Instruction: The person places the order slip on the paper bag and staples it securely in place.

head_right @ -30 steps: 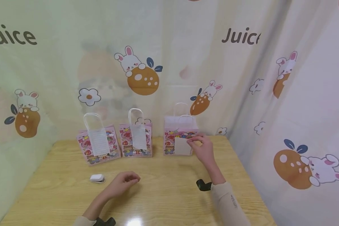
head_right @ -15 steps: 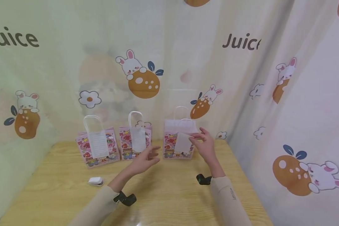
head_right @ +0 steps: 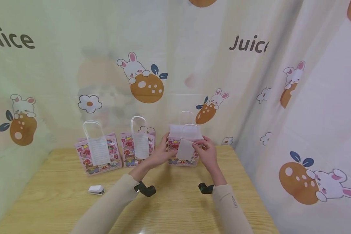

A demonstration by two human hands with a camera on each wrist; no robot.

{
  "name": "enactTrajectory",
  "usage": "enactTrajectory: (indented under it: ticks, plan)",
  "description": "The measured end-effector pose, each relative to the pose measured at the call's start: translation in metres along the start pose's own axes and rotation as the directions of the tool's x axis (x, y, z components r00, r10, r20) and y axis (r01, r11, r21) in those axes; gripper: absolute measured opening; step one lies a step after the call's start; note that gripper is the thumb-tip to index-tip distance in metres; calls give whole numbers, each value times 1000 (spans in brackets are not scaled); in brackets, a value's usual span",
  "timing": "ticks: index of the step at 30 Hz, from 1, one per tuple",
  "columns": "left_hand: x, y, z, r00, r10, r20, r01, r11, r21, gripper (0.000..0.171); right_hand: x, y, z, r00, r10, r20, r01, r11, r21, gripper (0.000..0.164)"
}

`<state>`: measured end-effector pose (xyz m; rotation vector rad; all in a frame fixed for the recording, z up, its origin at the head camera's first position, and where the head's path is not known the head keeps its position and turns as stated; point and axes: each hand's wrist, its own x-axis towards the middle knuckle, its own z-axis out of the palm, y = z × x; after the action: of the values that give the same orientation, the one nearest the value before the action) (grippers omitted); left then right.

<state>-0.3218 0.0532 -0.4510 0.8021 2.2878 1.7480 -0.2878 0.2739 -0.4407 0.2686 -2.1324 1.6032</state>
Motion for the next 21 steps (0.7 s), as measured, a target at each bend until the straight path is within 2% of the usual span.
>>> enactTrajectory:
  ticks: [3, 6, 8, 11, 15, 18, 21]
  plan:
    - [-2, -1, -1, 998, -36, -42, 36, 999, 6, 84, -4, -7, 7, 1000, -10, -13, 9, 999, -31, 14]
    - [-6, -3, 0, 997, -27, -69, 29, 999, 27, 73, -12, -14, 14, 998, -51, -26, 48, 993, -110, 12]
    - [-11, -3, 0, 996, -10, -83, 15, 999, 52, 65, -19, -15, 15, 995, -96, -35, 89, 983, -162, 10]
    - [-21, -3, 0, 996, -5, -91, 9, 999, 33, 51, -28, -14, 16, 983, -181, -20, 174, 964, -199, 6]
    - [-31, -2, -4, 989, 41, -141, -35, 998, 48, 33, -33, -3, 14, 967, -255, 24, 254, 941, -224, 8]
    - [-34, -5, -8, 980, 97, -174, -85, 994, 73, 22, -33, 6, 13, 963, -262, 61, 269, 931, -247, 10]
    - [-36, -10, -10, 977, 119, -179, -113, 993, 42, 16, -32, 7, 13, 962, -259, 82, 272, 930, -248, 9]
